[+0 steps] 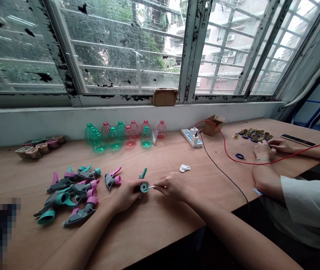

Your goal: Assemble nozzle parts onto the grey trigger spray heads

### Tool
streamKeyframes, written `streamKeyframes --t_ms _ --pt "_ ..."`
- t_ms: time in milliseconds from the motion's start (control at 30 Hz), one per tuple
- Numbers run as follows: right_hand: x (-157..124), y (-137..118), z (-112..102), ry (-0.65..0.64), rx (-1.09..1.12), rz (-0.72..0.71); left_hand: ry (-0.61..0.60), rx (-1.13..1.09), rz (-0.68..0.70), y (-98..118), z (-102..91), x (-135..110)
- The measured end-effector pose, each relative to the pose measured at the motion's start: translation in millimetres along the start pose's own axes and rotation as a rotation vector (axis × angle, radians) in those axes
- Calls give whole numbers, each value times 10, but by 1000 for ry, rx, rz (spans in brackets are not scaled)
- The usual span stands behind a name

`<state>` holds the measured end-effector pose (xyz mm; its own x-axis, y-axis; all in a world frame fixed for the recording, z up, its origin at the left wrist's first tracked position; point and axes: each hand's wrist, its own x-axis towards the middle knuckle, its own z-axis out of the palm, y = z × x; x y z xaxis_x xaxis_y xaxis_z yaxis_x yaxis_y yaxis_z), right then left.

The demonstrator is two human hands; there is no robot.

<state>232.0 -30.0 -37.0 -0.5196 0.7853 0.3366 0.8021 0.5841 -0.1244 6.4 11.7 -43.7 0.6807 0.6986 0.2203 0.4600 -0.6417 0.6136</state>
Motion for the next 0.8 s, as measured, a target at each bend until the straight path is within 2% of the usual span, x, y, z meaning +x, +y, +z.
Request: streamKeyframes --t_ms 133,300,400,500,667,800 --pt "-41 -67 -61 6 -113 49 9 6 -5 -1 17 7" --pt "59 -224 -389 -176 -263 32 -17 0 37 24 50 25" --pt "103 -279 -452 -222 -297 45 -31 -10 38 33 59 28" --pt "48 -285 -339 -171 -257 91 -18 -26 26 25 51 18" --pt "-138 -270 -16 2 -108 231 -11 -16 23 6 19 4" --pt "-181 -288 101 66 10 238 -10 -26 29 5 -3 4"
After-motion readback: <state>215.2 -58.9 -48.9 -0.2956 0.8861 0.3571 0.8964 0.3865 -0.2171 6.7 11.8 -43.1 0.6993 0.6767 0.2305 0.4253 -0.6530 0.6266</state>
